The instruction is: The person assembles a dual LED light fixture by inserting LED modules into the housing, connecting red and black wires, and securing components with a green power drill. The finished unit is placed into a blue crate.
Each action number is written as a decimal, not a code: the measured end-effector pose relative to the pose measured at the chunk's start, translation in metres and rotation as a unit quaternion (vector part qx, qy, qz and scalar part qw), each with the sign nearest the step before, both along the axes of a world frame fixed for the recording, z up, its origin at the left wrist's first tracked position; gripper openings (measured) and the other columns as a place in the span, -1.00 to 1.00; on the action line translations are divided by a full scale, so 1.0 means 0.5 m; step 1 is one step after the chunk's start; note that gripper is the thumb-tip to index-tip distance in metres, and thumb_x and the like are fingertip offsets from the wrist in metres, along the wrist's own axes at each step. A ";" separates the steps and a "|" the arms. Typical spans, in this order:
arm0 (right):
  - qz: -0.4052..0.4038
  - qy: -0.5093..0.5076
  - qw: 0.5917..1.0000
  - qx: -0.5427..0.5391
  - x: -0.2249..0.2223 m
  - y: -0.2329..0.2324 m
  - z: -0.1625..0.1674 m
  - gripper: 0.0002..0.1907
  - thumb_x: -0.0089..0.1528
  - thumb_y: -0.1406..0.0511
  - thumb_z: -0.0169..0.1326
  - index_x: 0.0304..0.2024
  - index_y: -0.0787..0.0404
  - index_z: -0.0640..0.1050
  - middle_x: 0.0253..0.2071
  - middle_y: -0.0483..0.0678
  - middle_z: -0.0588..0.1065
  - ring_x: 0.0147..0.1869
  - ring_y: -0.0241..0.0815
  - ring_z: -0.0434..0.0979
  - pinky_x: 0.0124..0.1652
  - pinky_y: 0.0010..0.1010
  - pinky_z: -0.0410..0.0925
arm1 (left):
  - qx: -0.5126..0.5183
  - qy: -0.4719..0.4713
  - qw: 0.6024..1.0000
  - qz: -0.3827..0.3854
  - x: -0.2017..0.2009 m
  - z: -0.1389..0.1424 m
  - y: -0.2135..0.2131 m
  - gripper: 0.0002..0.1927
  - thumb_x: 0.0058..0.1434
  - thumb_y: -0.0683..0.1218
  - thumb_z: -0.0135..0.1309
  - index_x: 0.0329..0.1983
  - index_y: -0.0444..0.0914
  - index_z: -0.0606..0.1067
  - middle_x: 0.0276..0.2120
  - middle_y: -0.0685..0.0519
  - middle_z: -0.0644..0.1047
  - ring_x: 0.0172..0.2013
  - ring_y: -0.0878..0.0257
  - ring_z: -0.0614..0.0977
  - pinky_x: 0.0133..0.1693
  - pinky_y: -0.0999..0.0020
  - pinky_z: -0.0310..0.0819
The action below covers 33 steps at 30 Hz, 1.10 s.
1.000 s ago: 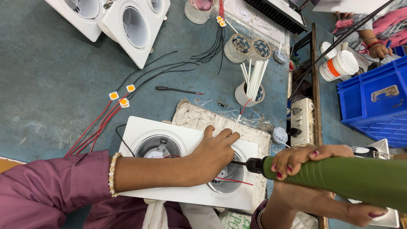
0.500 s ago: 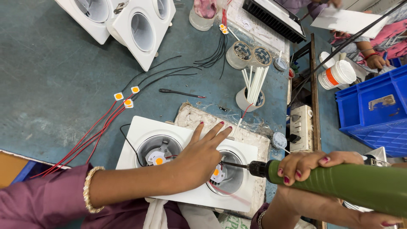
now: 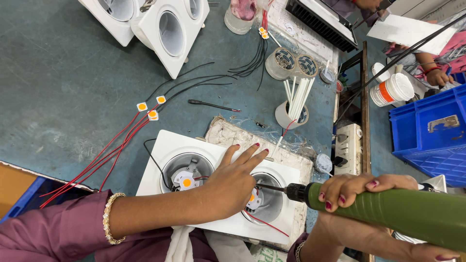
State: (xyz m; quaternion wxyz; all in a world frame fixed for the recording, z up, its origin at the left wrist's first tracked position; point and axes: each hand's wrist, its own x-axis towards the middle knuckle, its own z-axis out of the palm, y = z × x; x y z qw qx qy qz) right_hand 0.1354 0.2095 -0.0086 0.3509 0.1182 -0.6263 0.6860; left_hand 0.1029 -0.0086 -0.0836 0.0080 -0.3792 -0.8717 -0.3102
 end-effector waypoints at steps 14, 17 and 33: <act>0.008 -0.089 0.994 0.071 -0.038 -0.137 0.059 0.21 -0.16 -0.64 -0.23 -0.16 0.33 0.16 -0.59 0.06 0.14 -0.68 -0.06 0.14 -0.64 -0.19 0.20 | -0.029 -0.011 1.000 0.000 -0.002 -0.003 0.007 -0.90 -0.09 -0.20 0.19 -0.63 -0.35 0.63 0.44 -0.29 0.11 0.47 -0.12 0.00 0.33 -0.31 -0.28; 0.040 -0.095 0.992 0.073 -0.051 -0.140 0.060 0.21 -0.15 -0.64 -0.18 -0.14 0.32 0.17 -0.44 0.06 0.20 -0.66 -0.08 0.17 -0.63 -0.20 0.23 | -0.029 -0.011 1.000 -0.001 -0.003 -0.005 0.007 -0.89 -0.07 -0.19 0.17 -0.62 -0.34 0.63 0.44 -0.28 0.10 0.47 -0.12 0.00 0.33 -0.30 -0.28; 0.126 -0.152 0.978 0.064 -0.072 -0.144 0.058 0.17 -0.13 -0.60 -0.06 -0.20 0.35 0.22 -0.55 0.11 0.25 -0.63 -0.05 0.26 -0.64 -0.22 0.26 | -0.048 -0.033 0.998 -0.013 -0.008 -0.012 0.014 -0.83 0.04 -0.13 0.12 -0.54 -0.31 0.66 0.44 -0.26 0.09 0.47 -0.12 -0.04 0.32 -0.31 -0.31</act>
